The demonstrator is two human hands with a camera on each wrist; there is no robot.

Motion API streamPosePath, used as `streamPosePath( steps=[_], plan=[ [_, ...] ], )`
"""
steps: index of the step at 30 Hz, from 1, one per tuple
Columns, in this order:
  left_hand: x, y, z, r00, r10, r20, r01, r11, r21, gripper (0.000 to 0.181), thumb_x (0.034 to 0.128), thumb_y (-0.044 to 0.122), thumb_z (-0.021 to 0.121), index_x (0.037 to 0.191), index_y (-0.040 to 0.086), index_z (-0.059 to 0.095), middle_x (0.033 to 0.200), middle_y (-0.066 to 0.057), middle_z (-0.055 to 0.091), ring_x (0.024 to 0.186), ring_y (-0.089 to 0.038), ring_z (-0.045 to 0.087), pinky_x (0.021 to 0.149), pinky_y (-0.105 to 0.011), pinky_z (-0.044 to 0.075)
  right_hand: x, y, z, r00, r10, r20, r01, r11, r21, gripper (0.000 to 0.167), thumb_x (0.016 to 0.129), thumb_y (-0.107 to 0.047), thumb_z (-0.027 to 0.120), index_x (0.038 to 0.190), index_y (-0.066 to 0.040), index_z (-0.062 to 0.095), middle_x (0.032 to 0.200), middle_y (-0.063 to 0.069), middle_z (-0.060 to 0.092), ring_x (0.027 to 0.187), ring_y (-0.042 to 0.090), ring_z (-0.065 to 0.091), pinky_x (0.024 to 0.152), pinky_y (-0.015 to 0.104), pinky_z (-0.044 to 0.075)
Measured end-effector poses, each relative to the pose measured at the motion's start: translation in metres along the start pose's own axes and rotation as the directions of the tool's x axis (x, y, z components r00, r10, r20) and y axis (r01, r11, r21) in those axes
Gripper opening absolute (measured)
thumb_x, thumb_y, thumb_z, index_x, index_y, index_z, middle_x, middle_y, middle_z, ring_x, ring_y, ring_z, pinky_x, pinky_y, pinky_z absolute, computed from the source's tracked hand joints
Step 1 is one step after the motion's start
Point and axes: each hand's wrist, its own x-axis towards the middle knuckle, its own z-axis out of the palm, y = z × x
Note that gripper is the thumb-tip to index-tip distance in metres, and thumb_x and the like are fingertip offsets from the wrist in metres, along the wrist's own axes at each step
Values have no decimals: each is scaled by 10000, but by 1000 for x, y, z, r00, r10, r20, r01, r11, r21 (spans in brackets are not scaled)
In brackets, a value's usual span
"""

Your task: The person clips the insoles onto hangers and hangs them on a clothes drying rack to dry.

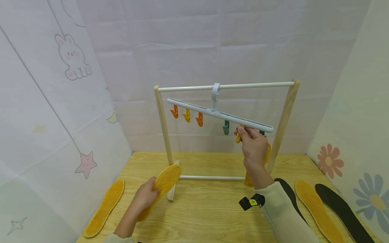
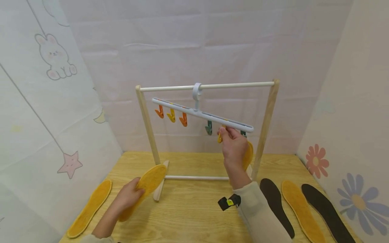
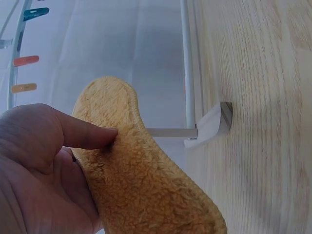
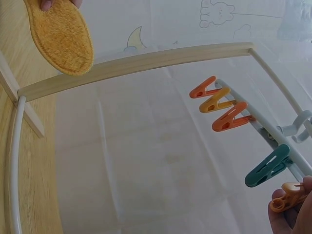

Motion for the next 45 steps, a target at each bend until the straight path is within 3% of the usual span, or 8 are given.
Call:
streamPosePath(
  steps=[9,22,38,45],
  plan=[
    [3,8,3,999,29,-14,-29,999,-19,210,931,29,652,1131,11,588,986,-121,688,811,-223,622,672,-413,515,-1,0,1,1000,-21,-2,21,1000,6,334,937,-191,736,1217,-10,725,978,21,766,882,121,729,795,169,553],
    [4,16,7,999,49,-3,-49,997,-59,225,935,36,654,1152,26,596,1013,-124,699,815,-227,636,670,-406,524,-3,-1,1,1000,-8,-13,7,1000,-23,307,926,-224,744,1188,-64,753,978,8,765,882,116,727,804,174,554],
    [7,30,12,995,102,18,-99,988,-117,310,932,32,654,1235,8,590,1061,-157,705,830,-237,659,660,-410,540,-4,-3,2,1000,15,-16,-15,1000,10,349,911,-224,756,1202,-32,739,960,4,762,864,115,728,790,171,555],
    [8,35,14,992,120,25,-116,984,-134,247,936,33,648,1176,21,592,1011,-136,705,778,-215,648,631,-389,534,-5,-4,2,1000,15,-15,-15,1000,5,341,908,-230,758,1195,-45,746,970,3,765,871,114,729,791,173,555]
  ],
)
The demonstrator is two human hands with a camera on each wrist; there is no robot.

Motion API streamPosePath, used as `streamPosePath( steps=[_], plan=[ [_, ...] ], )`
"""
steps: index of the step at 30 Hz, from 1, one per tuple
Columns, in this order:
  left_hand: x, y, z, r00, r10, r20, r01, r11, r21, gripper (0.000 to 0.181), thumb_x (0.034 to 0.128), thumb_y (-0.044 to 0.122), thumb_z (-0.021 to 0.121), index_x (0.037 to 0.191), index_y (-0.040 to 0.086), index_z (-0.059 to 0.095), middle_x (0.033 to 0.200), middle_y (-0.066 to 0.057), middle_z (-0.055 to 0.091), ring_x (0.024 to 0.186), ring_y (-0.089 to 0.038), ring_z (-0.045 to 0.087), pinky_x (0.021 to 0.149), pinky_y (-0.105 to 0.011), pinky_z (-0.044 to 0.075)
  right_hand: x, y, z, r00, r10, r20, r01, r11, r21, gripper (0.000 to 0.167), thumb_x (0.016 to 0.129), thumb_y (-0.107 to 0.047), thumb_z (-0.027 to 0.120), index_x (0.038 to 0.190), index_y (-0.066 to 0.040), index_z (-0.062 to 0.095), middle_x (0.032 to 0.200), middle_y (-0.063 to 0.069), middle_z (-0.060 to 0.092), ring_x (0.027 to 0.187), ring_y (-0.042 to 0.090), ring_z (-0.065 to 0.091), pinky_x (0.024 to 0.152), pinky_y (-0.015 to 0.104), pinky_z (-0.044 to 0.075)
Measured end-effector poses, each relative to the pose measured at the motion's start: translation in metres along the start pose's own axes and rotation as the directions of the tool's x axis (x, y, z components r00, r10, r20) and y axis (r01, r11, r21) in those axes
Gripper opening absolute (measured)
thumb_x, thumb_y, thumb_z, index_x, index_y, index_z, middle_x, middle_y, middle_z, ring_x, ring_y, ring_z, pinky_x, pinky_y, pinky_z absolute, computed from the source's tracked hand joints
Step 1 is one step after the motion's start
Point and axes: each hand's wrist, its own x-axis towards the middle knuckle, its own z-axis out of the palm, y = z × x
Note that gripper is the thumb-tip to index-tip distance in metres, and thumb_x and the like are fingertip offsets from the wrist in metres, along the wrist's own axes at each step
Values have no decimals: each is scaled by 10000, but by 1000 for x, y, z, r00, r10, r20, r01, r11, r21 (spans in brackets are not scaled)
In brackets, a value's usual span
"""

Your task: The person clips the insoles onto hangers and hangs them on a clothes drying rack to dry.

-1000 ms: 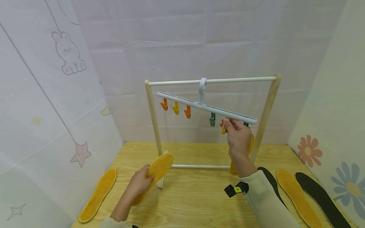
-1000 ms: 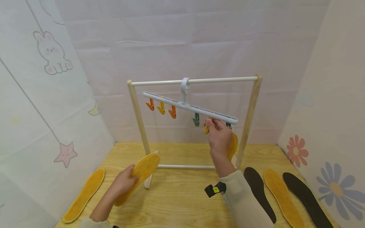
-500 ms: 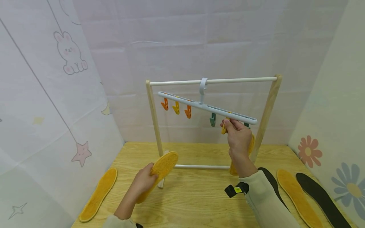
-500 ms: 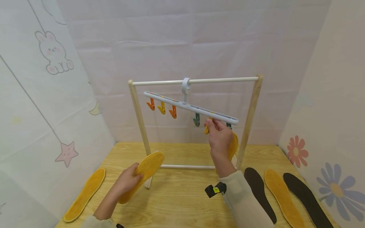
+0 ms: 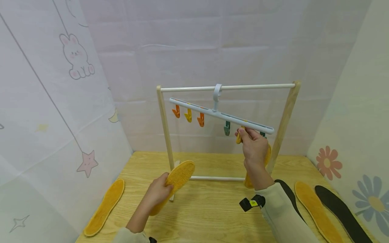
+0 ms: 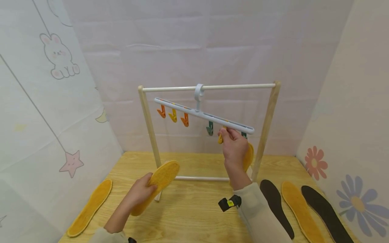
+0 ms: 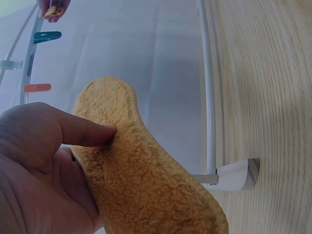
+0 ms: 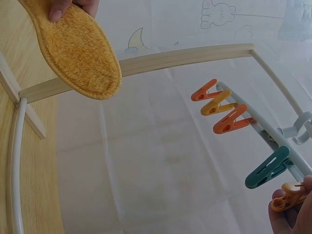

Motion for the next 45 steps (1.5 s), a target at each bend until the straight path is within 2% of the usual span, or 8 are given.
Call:
streamPosePath(
  steps=[5,9,19,29,35,45],
  plan=[
    [3,2,4,1000,2,-2,-2,1000,-1,231,939,46,651,1162,37,593,998,-130,700,748,-201,632,622,-369,525,0,1,-1,1000,-12,5,12,1000,7,294,938,-160,735,1205,-35,738,982,8,766,873,115,730,788,175,556],
    [3,4,6,1000,7,-3,-7,1000,-10,250,937,45,652,1180,33,593,1005,-137,699,755,-207,630,631,-380,526,1,1,-1,1000,-15,5,15,1000,9,303,936,-170,737,1207,-35,737,985,10,766,874,113,730,788,176,557],
    [5,11,12,1000,24,13,-24,1000,-14,368,951,45,644,1310,12,569,1142,-210,693,868,-265,674,699,-435,560,1,3,0,1000,-6,2,6,1000,12,294,932,-186,741,1195,-56,749,994,15,762,883,116,730,795,177,557],
    [9,18,12,999,45,21,-45,999,15,246,949,66,652,1186,49,589,1060,-153,698,840,-237,644,689,-423,538,0,3,0,1000,-5,0,5,1000,8,322,921,-215,750,1198,-50,746,1002,19,760,894,126,732,795,178,557],
    [10,21,14,998,45,34,-45,999,18,187,951,69,650,1124,55,579,991,-116,684,798,-219,598,675,-398,502,0,3,1,1000,5,1,-5,1000,16,290,936,-174,737,1198,-51,746,1002,20,760,896,127,731,793,177,558],
    [11,25,17,997,81,17,-81,996,20,155,933,52,657,1065,59,577,921,-95,667,763,-210,578,643,-373,478,1,4,1,1000,3,-11,-3,1000,22,310,920,-201,751,1193,-55,750,985,9,762,883,121,733,789,181,560]
  ],
)
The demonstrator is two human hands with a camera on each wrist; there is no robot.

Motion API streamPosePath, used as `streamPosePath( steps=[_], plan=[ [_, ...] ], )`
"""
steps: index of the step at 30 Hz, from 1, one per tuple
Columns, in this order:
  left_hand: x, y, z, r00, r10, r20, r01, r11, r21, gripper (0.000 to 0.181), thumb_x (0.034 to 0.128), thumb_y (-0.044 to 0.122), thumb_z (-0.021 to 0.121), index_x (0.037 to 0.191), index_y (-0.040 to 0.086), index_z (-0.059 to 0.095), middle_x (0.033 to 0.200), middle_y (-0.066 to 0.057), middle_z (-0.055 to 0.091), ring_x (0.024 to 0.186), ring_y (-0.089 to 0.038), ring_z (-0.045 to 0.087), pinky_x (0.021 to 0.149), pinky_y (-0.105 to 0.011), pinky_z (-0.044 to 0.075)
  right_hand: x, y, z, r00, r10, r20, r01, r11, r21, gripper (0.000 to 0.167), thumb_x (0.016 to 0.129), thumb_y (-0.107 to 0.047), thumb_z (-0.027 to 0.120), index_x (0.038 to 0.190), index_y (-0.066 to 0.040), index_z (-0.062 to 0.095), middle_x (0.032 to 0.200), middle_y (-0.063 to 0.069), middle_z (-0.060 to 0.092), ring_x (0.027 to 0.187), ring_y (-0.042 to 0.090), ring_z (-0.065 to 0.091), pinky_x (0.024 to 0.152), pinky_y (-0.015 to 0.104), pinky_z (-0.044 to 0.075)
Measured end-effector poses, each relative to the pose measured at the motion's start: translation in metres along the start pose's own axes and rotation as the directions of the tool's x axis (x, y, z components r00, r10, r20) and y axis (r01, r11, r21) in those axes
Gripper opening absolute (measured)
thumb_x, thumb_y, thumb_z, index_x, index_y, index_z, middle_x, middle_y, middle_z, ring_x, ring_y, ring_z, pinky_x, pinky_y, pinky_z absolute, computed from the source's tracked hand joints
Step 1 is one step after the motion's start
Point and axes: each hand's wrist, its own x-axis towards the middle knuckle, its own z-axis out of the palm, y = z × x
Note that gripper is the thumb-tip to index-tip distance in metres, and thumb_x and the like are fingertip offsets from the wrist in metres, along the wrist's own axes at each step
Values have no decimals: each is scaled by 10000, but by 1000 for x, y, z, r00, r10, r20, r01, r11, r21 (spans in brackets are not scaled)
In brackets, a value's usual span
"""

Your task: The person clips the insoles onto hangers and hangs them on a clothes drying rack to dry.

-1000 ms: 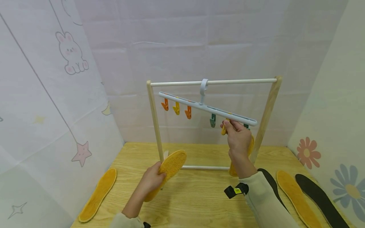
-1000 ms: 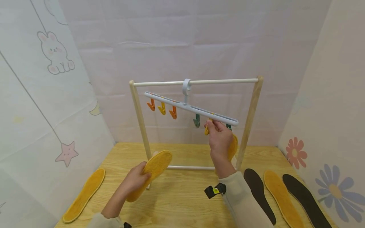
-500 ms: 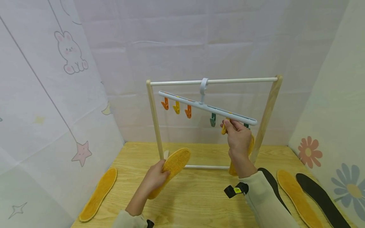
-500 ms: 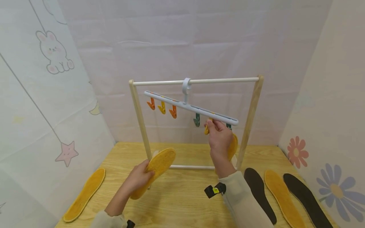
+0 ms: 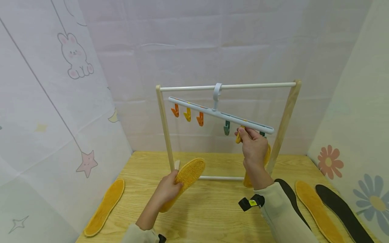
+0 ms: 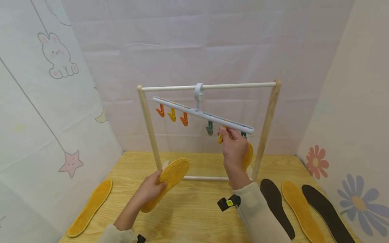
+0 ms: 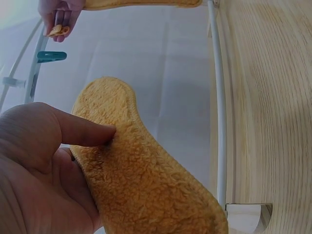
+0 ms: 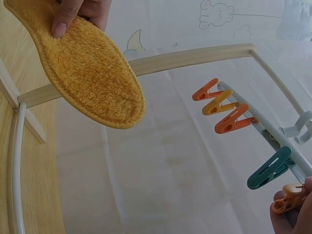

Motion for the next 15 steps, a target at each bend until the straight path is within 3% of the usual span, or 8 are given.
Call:
streamPosePath(
  steps=[7,15],
  plan=[
    [1,4,3,1000,13,9,-12,1000,-12,218,934,65,669,1139,59,593,1001,-121,700,822,-224,635,674,-413,524,-1,-1,0,1000,-1,0,1,1000,5,319,921,-200,749,1199,-43,745,987,12,762,886,129,734,784,180,561],
    [4,10,6,1000,27,14,-26,999,-21,210,929,61,670,1123,57,593,993,-124,702,797,-221,633,642,-393,512,-1,-1,1,1000,6,-1,-6,1000,22,284,930,-168,741,1191,-55,752,996,20,761,886,134,738,791,184,561]
  ],
)
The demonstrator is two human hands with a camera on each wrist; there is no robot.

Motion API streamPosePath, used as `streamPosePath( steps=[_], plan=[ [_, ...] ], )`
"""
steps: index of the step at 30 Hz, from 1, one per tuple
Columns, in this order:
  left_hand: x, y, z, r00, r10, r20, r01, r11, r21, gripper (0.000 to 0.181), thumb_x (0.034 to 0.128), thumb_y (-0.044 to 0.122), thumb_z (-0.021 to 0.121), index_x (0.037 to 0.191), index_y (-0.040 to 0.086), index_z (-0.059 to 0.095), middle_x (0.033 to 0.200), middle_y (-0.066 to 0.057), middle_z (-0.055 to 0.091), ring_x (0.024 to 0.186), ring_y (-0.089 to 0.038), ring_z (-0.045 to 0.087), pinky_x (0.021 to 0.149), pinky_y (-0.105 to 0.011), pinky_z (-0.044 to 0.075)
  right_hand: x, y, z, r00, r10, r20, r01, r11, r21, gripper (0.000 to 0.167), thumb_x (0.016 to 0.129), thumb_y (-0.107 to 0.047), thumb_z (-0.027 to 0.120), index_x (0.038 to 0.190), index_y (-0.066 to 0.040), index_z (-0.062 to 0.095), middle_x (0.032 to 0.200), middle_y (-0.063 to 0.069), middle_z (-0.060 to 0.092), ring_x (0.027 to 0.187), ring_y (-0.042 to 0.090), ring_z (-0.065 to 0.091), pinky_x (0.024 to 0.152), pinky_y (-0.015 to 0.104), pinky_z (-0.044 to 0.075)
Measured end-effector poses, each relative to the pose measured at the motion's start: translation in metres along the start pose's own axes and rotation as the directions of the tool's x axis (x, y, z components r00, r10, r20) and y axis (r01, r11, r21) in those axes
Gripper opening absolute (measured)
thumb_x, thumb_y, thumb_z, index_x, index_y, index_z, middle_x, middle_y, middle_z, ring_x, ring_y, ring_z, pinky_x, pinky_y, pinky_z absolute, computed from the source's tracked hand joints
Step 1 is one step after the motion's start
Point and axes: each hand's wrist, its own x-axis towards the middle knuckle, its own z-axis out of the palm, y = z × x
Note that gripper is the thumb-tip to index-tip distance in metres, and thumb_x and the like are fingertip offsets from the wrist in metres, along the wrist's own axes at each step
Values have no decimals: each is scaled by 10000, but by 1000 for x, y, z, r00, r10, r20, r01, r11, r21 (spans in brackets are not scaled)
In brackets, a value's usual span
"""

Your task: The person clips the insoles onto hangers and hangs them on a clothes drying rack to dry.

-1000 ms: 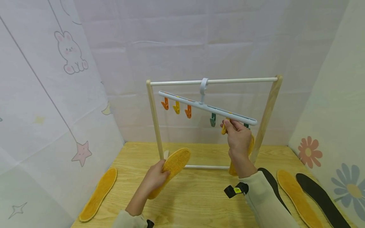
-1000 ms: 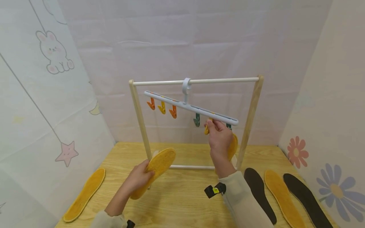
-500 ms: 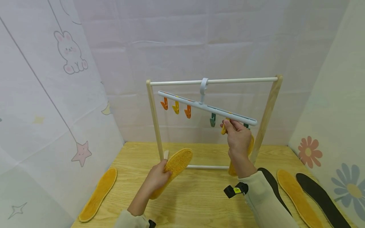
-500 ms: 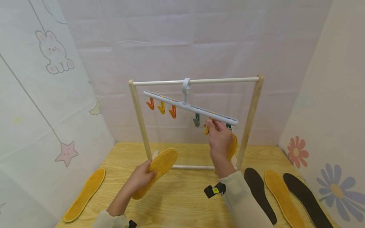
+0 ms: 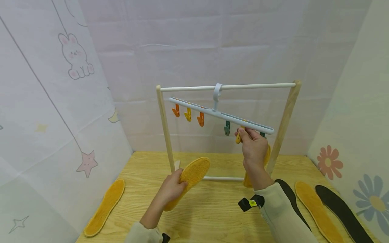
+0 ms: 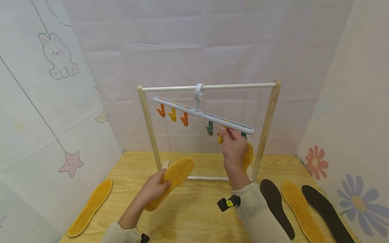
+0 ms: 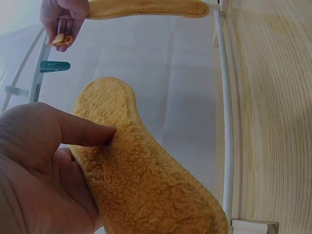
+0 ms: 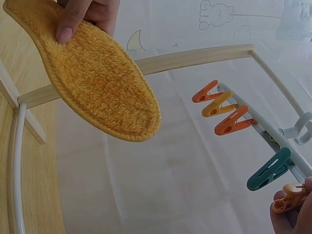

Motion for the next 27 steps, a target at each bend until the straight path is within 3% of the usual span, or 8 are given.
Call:
streamPosePath(
  steps=[13,27],
  plan=[
    [3,2,3,1000,14,2,-14,1000,6,209,919,55,670,1116,48,601,990,-123,695,798,-214,623,645,-384,502,-2,-2,1,1000,15,0,-15,1000,-6,295,930,-181,741,1198,-57,749,1007,23,761,891,129,735,798,179,557],
    [5,13,7,1000,29,9,-29,1000,-8,207,934,62,666,1126,46,590,1001,-121,689,804,-214,618,657,-389,516,-1,-1,1,1000,12,3,-12,1000,-15,319,927,-196,744,1211,-49,740,1007,25,762,881,121,734,789,180,560]
  ],
)
